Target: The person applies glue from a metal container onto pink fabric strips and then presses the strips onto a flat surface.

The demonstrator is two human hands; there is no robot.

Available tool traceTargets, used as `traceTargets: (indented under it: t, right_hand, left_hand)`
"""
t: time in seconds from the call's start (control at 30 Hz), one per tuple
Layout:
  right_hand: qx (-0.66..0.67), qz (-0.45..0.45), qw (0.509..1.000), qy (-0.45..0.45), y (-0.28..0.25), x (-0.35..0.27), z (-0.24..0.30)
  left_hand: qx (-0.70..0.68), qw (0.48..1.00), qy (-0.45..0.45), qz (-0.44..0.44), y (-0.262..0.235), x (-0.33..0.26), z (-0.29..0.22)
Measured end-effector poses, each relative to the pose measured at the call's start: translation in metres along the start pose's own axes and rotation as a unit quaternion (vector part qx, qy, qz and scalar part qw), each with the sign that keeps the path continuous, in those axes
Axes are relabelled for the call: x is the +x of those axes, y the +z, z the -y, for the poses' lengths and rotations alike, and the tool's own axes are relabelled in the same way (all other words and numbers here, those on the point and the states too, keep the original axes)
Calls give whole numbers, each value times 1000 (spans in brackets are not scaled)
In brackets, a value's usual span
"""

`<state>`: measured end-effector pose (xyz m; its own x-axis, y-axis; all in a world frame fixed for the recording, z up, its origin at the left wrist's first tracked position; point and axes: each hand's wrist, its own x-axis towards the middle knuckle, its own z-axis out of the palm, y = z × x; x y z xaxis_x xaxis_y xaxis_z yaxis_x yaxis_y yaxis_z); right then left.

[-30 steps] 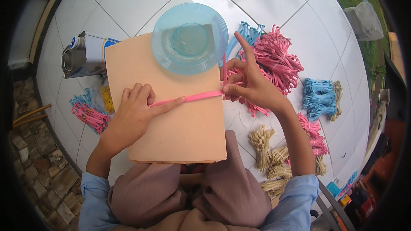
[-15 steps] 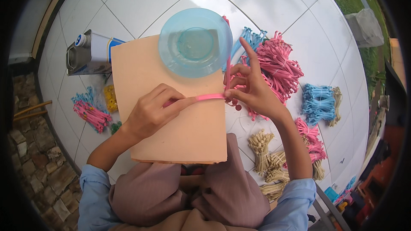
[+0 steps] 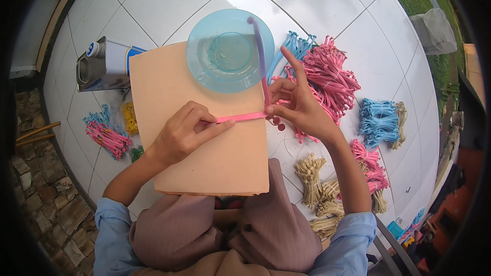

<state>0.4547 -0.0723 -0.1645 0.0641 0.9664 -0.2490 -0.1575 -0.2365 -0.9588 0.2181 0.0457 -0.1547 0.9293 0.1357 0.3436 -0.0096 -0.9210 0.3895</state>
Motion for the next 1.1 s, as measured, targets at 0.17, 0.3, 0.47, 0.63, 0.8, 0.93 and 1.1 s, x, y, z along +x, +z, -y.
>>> traceTargets:
  t: [0.17, 0.3, 0.47, 0.63, 0.8, 0.93, 1.1]
  right_hand:
    - [-51, -80, 994, -49, 15, -4, -11]
    - [-73, -203, 960, -176, 40, 2, -19]
    - [-262, -268, 882, -285, 40, 5, -33]
    - [-363, -270, 837, -308, 37, 3, -30]
    - [-428, -236, 831, -268, 49, 6, -2]
    - [-601, -205, 752, -175, 59, 14, 20]
    - [-655, -170, 708, -202, 59, 27, 31]
  left_hand:
    - [-20, 1000, -18, -7, -3, 1, -3]
    - [-36, 999, -23, -3, -4, 2, -3]
    - [-31, 999, -23, -1, -4, 0, -2]
    - [-24, 999, -21, -8, -2, -2, -1]
    - [-53, 998, -40, -20, -1, -1, -3]
    - [-68, 997, -38, -13, -3, 1, -1]
    - [-70, 997, -41, 7, -8, 3, -1]
